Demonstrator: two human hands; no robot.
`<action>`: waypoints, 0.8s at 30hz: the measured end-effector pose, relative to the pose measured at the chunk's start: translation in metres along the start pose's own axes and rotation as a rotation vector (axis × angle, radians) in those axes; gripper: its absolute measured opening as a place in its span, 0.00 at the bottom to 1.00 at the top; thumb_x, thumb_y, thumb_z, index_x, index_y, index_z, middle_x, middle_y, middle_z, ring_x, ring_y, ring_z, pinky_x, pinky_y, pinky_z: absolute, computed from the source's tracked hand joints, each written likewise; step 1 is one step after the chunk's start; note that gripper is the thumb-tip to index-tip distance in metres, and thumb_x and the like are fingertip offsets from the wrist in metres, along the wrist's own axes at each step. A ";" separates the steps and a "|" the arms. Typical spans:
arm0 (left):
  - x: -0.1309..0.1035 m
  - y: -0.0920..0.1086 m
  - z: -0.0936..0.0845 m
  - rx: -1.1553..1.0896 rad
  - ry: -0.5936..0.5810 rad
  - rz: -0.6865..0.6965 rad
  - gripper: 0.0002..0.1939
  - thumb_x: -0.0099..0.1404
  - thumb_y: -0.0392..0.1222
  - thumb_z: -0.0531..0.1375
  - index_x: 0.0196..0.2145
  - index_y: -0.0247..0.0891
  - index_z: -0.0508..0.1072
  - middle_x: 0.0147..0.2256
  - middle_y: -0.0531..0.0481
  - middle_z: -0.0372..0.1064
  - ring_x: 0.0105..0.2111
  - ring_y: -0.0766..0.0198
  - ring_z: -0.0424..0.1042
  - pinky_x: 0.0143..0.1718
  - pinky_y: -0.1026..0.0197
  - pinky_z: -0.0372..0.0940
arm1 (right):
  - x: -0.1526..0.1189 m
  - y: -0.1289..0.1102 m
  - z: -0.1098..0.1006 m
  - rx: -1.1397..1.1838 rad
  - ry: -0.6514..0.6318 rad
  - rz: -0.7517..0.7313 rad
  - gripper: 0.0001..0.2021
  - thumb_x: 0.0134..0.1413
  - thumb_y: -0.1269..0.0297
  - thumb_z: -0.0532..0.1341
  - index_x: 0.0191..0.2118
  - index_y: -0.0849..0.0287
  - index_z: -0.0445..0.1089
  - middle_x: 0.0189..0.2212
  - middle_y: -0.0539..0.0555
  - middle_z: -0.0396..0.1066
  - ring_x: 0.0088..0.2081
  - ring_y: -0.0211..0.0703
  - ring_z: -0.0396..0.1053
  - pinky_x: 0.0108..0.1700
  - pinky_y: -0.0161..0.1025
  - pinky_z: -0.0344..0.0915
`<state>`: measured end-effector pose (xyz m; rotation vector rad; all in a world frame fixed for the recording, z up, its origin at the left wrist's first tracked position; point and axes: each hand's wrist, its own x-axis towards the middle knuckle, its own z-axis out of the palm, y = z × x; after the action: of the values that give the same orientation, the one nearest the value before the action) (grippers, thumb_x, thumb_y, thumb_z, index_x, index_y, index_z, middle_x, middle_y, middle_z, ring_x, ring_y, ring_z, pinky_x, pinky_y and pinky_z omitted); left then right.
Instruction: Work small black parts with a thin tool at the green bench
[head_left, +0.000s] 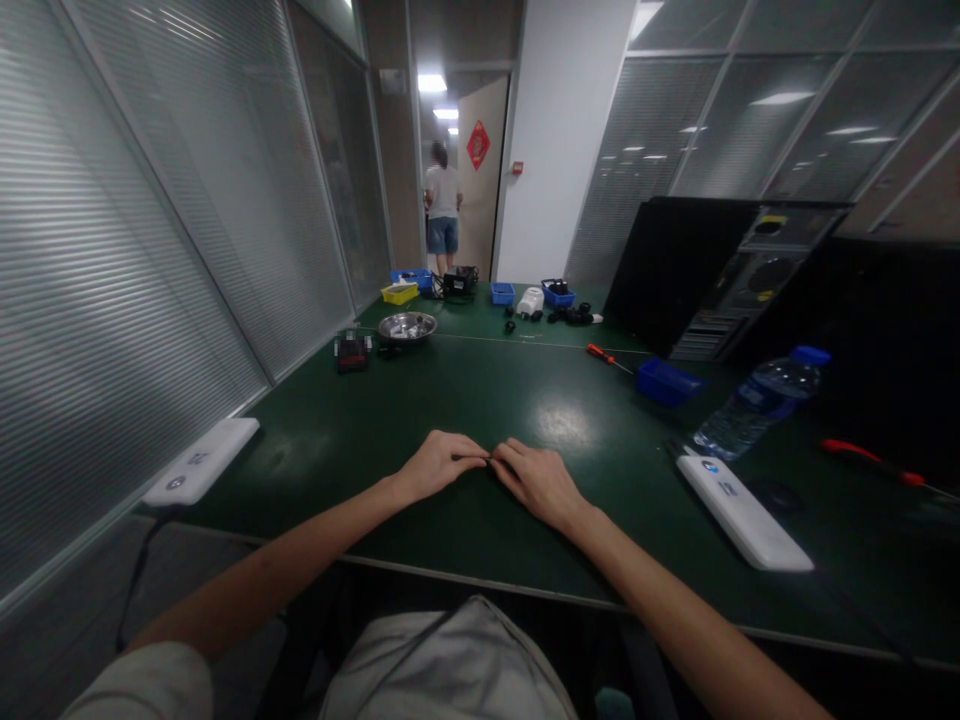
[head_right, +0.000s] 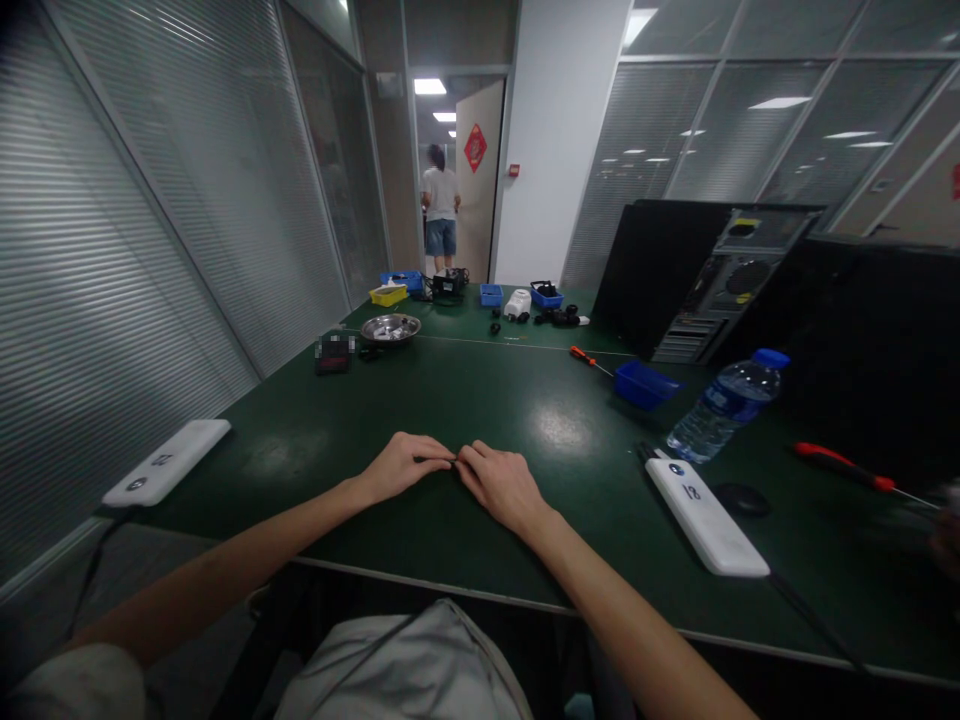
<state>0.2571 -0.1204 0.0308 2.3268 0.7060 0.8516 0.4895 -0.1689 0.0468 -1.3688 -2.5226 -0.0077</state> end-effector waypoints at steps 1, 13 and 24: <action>0.000 -0.001 0.000 0.005 -0.002 0.003 0.11 0.73 0.44 0.61 0.46 0.42 0.83 0.45 0.48 0.79 0.44 0.61 0.78 0.51 0.60 0.69 | 0.000 0.000 0.000 -0.002 -0.003 0.001 0.14 0.76 0.56 0.49 0.47 0.54 0.70 0.41 0.52 0.73 0.35 0.40 0.72 0.32 0.36 0.54; 0.002 -0.026 -0.014 0.422 -0.085 0.077 0.14 0.74 0.32 0.55 0.50 0.37 0.78 0.47 0.44 0.76 0.48 0.59 0.73 0.52 0.55 0.69 | -0.002 0.002 0.004 0.009 0.023 0.002 0.15 0.76 0.55 0.50 0.46 0.54 0.70 0.39 0.52 0.72 0.33 0.39 0.70 0.31 0.36 0.52; -0.003 0.009 -0.016 0.282 -0.119 0.060 0.14 0.73 0.42 0.60 0.55 0.42 0.75 0.49 0.46 0.75 0.50 0.57 0.70 0.54 0.51 0.67 | -0.003 0.005 0.006 0.077 0.064 0.003 0.13 0.75 0.56 0.51 0.46 0.54 0.70 0.40 0.52 0.72 0.34 0.39 0.71 0.32 0.35 0.54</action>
<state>0.2462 -0.1236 0.0457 2.6366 0.7492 0.6669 0.4941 -0.1676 0.0396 -1.3216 -2.4421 0.0443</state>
